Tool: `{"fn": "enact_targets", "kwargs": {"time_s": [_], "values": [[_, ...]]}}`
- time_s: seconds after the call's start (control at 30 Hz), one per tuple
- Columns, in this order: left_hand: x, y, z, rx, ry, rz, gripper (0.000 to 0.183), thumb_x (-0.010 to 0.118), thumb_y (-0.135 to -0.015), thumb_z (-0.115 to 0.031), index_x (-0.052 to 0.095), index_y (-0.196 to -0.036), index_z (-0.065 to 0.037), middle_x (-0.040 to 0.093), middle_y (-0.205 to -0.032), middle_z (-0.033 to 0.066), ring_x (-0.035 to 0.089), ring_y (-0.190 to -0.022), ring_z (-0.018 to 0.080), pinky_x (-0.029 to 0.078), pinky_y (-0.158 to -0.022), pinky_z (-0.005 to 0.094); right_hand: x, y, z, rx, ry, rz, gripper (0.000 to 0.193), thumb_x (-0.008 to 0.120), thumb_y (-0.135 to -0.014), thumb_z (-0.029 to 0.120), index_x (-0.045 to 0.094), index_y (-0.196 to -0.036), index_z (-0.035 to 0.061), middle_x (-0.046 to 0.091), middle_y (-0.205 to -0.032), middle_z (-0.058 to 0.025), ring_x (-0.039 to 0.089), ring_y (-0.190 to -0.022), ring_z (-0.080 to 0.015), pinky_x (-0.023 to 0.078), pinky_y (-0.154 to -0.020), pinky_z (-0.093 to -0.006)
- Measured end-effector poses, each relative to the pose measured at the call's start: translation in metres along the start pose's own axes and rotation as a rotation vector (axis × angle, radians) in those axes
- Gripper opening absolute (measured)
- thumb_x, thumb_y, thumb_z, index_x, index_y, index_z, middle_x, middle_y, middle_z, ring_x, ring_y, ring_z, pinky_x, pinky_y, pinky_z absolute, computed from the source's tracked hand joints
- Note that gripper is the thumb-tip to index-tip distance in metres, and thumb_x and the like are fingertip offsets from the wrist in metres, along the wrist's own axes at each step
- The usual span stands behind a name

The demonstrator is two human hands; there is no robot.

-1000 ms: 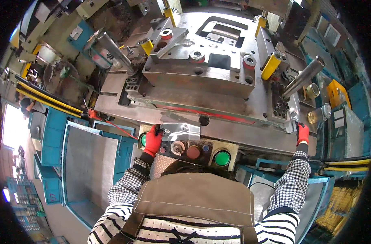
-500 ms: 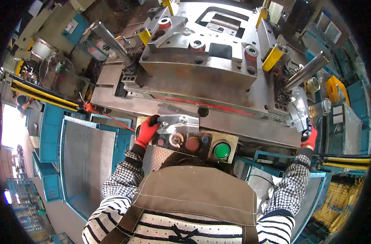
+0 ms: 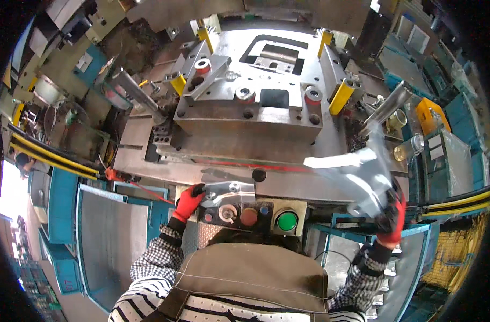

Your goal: Operating a metal stamping press to form and stamp metal components.

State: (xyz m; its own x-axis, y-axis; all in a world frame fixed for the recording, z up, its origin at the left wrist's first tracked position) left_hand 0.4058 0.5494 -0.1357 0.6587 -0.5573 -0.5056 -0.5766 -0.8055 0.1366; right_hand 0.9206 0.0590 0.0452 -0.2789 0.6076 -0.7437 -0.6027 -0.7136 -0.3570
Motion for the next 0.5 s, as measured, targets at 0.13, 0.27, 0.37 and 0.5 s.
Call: {"fn": "enact_targets", "kwargs": {"time_s": [0.13, 0.27, 0.37, 0.5], "values": [[-0.012, 0.006, -0.008, 0.022, 0.204, -0.07, 0.044, 0.076, -0.096, -0.013, 0.066, -0.137, 0.001, 0.076, -0.125, 0.0166, 0.073, -0.116, 0.0211, 0.056, -0.1, 0.0341, 0.088, -0.178, 0.131, -0.132, -0.475, 0.203, 0.035, 0.064, -0.104, 0.029, 0.066, -0.128, 0.0027, 0.062, -0.112, -0.0054, 0.055, -0.098, -0.0174, 0.046, -0.084, -0.0344], [-0.034, 0.024, 0.001, 0.106, 0.271, -0.204, 0.045, 0.075, -0.095, -0.009, 0.066, -0.138, 0.003, 0.076, -0.127, 0.0167, 0.072, -0.117, 0.0214, 0.055, -0.101, 0.0347, 0.149, -0.336, 0.174, -0.102, -0.728, 0.373, 0.032, 0.065, -0.104, 0.031, 0.074, -0.116, 0.003, 0.067, -0.093, 0.0003, 0.056, -0.079, -0.0098, 0.046, -0.069, -0.0294], [-0.066, 0.06, 0.011, 0.043, 0.19, -0.324, 0.045, 0.075, -0.094, -0.005, 0.066, -0.138, 0.004, 0.075, -0.127, 0.0173, 0.071, -0.118, 0.0238, 0.054, -0.103, 0.0365, 0.195, -0.419, 0.156, 0.152, -0.823, 0.567, 0.033, 0.065, -0.105, 0.033, 0.078, -0.113, 0.0034, 0.069, -0.087, 0.0026, 0.056, -0.072, -0.0071, 0.047, -0.066, -0.0279], [-0.075, 0.063, 0.034, 0.065, 0.321, -0.395, 0.042, 0.072, -0.094, 0.0, 0.067, -0.135, 0.005, 0.075, -0.125, 0.0159, 0.071, -0.114, 0.023, 0.055, -0.103, 0.0364, 0.208, -0.491, 0.037, -0.15, -0.313, 0.595, 0.032, 0.061, -0.099, 0.016, 0.075, -0.124, 0.0023, 0.076, -0.107, -0.0078, 0.069, -0.101, -0.0199, 0.056, -0.089, -0.0368]]}}
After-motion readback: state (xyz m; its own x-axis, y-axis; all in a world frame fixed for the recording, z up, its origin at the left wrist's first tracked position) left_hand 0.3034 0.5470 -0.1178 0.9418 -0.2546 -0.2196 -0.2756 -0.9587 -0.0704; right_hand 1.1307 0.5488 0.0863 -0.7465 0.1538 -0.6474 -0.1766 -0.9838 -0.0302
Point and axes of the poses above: each hand's wrist, its own y-axis away from the middle knuckle, its own x-axis out of the palm, z = x × y, the point moved 3 cm from there along -y, towards the middle knuckle
